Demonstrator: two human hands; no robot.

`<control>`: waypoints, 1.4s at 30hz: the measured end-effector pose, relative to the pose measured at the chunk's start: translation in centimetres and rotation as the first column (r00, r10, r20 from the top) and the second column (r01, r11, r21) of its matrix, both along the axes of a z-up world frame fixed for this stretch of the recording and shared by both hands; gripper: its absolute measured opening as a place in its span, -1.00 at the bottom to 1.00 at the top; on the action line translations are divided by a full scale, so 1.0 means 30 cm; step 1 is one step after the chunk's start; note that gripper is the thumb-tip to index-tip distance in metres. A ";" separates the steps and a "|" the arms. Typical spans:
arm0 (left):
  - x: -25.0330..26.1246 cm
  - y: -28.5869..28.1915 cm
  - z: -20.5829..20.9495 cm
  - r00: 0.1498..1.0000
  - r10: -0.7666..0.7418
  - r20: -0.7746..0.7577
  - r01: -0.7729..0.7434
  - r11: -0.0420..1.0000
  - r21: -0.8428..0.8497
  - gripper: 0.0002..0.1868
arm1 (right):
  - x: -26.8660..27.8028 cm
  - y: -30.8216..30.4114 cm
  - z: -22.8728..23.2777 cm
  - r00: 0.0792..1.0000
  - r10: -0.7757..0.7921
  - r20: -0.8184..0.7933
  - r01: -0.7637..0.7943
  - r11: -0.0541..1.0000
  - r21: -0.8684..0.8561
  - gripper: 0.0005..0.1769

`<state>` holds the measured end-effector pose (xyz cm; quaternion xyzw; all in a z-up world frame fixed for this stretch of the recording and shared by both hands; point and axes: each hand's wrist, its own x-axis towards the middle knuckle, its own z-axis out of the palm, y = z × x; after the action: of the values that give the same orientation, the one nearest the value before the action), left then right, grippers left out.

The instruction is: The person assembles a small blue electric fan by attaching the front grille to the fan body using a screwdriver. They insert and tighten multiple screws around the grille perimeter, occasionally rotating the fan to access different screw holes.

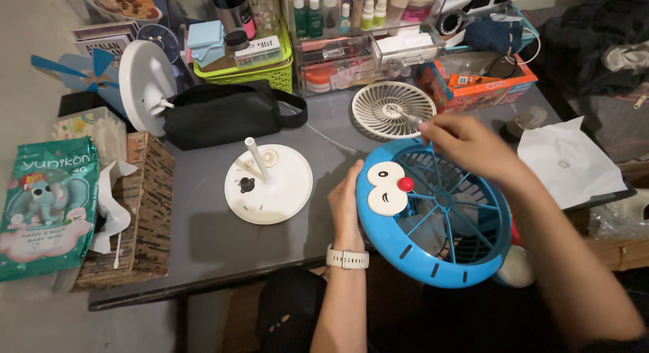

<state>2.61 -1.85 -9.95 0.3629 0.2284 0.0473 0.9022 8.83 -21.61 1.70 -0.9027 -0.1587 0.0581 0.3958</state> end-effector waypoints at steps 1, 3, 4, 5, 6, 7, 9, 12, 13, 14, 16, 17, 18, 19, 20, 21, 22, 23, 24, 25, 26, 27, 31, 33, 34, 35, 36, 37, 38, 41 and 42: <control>0.002 -0.002 0.000 1.000 -0.001 0.015 0.001 1.000 -0.003 -0.61 | 0.007 0.005 -0.011 1.000 0.011 0.013 -0.011 1.000 0.025 -0.53; 0.001 -0.001 0.002 1.000 -0.015 0.027 0.015 1.000 -0.016 -0.61 | 0.018 0.017 -0.035 0.999 0.030 0.036 -0.033 0.997 0.074 -0.54; 0.000 0.000 0.006 0.999 -0.028 0.025 0.029 0.999 -0.028 -0.61 | 0.021 0.015 -0.042 1.000 0.023 0.015 -0.024 0.996 0.089 -0.54; -0.004 0.001 0.012 0.999 -0.041 0.022 0.042 0.998 -0.039 -0.61 | 0.024 0.013 -0.048 1.000 0.016 -0.008 -0.015 0.995 0.103 -0.54; -0.008 0.004 0.021 0.998 -0.057 0.008 0.057 0.998 -0.028 -0.61 | 0.026 0.012 -0.054 0.999 0.010 -0.030 -0.007 0.993 0.117 -0.54; -0.012 0.008 0.033 0.997 -0.073 -0.006 0.073 0.997 -0.016 -0.61 | 0.029 0.010 -0.058 1.000 0.006 -0.025 -0.003 0.992 0.126 -0.54; -0.018 0.014 0.055 0.992 -0.111 -0.056 0.109 0.993 -0.038 -0.61 | 0.033 0.005 -0.065 1.000 -0.004 -0.017 0.006 0.990 0.143 -0.54; -0.019 0.016 0.067 0.981 -0.164 -0.103 0.150 0.979 -0.136 -0.62 | 0.037 0.005 -0.073 0.995 -0.034 -0.089 0.050 0.982 0.180 -0.54; -0.017 0.014 0.064 0.982 -0.169 -0.079 0.154 0.974 -0.167 -0.62 | 0.037 0.006 -0.075 0.997 -0.028 -0.066 0.038 0.986 0.162 -0.55; -0.014 0.011 0.056 0.984 -0.172 -0.055 0.158 0.967 -0.198 -0.62 | 0.037 0.008 -0.076 0.999 -0.021 -0.043 0.027 0.989 0.143 -0.56; -0.010 0.002 0.031 0.995 -0.099 0.019 0.101 0.984 -0.149 -0.65 | 0.039 0.012 -0.078 1.000 -0.005 -0.018 0.007 0.992 0.125 -0.55; -0.007 -0.001 0.016 0.996 -0.065 0.057 0.072 0.990 -0.125 -0.67 | 0.037 0.013 -0.080 1.000 0.002 -0.018 0.000 0.992 0.126 -0.54; 0.001 0.001 0.002 0.997 -0.046 0.060 0.049 0.997 -0.054 -0.67 | 0.036 0.014 -0.082 1.000 0.009 -0.018 -0.007 0.992 0.128 -0.53; 0.009 0.002 -0.012 0.998 -0.027 0.064 0.026 1.000 0.016 -0.67 | 0.039 0.016 -0.087 1.000 0.016 -0.023 -0.012 0.990 0.138 -0.54; 0.012 0.003 -0.024 0.998 -0.008 0.070 0.002 0.996 0.086 -0.66 | 0.045 0.019 -0.091 0.999 0.023 -0.029 -0.018 0.989 0.148 -0.56; 0.014 0.002 -0.032 0.997 -0.002 0.075 -0.004 0.997 0.083 -0.67 | 0.049 0.021 -0.095 0.999 0.030 -0.033 -0.024 0.987 0.158 -0.58; 0.014 0.002 -0.036 0.997 0.003 0.081 -0.010 0.997 0.079 -0.68 | 0.051 0.023 -0.100 0.999 0.040 -0.002 -0.039 0.990 0.136 -0.56; 0.015 0.001 -0.037 0.996 0.009 0.087 -0.015 0.997 0.076 -0.69 | 0.054 0.025 -0.106 0.998 0.050 0.028 -0.053 0.992 0.114 -0.55; 0.014 0.002 -0.036 0.997 0.005 0.077 -0.011 0.997 0.080 -0.68 | 0.056 0.026 -0.110 0.996 0.061 0.058 -0.066 0.994 0.091 -0.53; 0.014 0.002 -0.032 0.998 0.001 0.070 -0.006 0.997 0.082 -0.66 | 0.053 0.026 -0.113 0.998 0.052 0.024 -0.054 0.993 0.104 -0.53; 0.015 0.003 -0.026 0.998 -0.004 0.062 -0.002 0.996 0.084 -0.65 | 0.043 0.033 -0.122 0.999 0.043 -0.009 -0.042 0.992 0.116 -0.53; 0.016 0.003 -0.020 0.999 -0.028 0.029 0.027 0.999 0.039 -0.64 | 0.033 0.041 -0.130 0.998 0.036 -0.043 -0.030 0.991 0.127 -0.54; 0.015 0.008 -0.001 0.993 -0.104 -0.052 0.100 0.993 -0.067 -0.59 | -0.009 0.088 -0.129 0.997 0.044 0.069 -0.048 0.998 0.052 -0.59; 0.015 0.009 0.001 0.991 -0.110 -0.076 0.105 0.992 -0.067 -0.59 | -0.045 0.116 -0.100 0.995 0.030 0.097 -0.031 0.999 0.008 -0.54; 0.018 0.005 0.000 0.990 -0.104 -0.092 0.098 0.993 -0.061 -0.60 | -0.068 0.132 -0.077 0.998 -0.016 0.064 0.018 1.000 -0.022 -0.49; 0.021 -0.004 -0.002 0.989 -0.101 -0.109 0.096 0.994 -0.056 -0.61 | -0.098 0.139 -0.049 0.997 -0.067 0.031 0.069 0.996 -0.056 -0.43; 0.019 -0.014 -0.007 0.994 -0.075 -0.077 0.074 0.997 -0.018 -0.62 | -0.132 0.142 -0.016 0.993 -0.119 0.001 0.119 0.989 -0.091 -0.37; 0.021 -0.026 -0.012 0.998 -0.049 -0.038 0.050 0.999 0.018 -0.64 | -0.171 0.147 0.016 0.994 -0.108 0.030 0.112 0.981 -0.159 -0.34; 0.021 -0.039 -0.017 1.000 -0.024 0.001 0.024 0.998 0.052 -0.65 | -0.219 0.156 0.041 0.994 -0.096 0.058 0.106 0.968 -0.226 -0.31; 0.030 -0.082 -0.018 0.985 0.027 0.170 -0.066 0.971 0.229 -0.60 | -0.362 0.176 0.101 0.988 -0.062 0.144 0.107 0.939 -0.327 -0.15; 0.029 -0.097 -0.007 0.982 0.049 0.182 -0.102 0.951 0.292 -0.60 | -0.386 0.184 0.114 0.984 -0.051 0.172 0.108 0.933 -0.343 -0.08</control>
<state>3.48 -4.76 -10.17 0.4812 0.1532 0.1474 0.8504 -2.76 -16.08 5.11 -0.9662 -0.1404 -0.0034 0.2162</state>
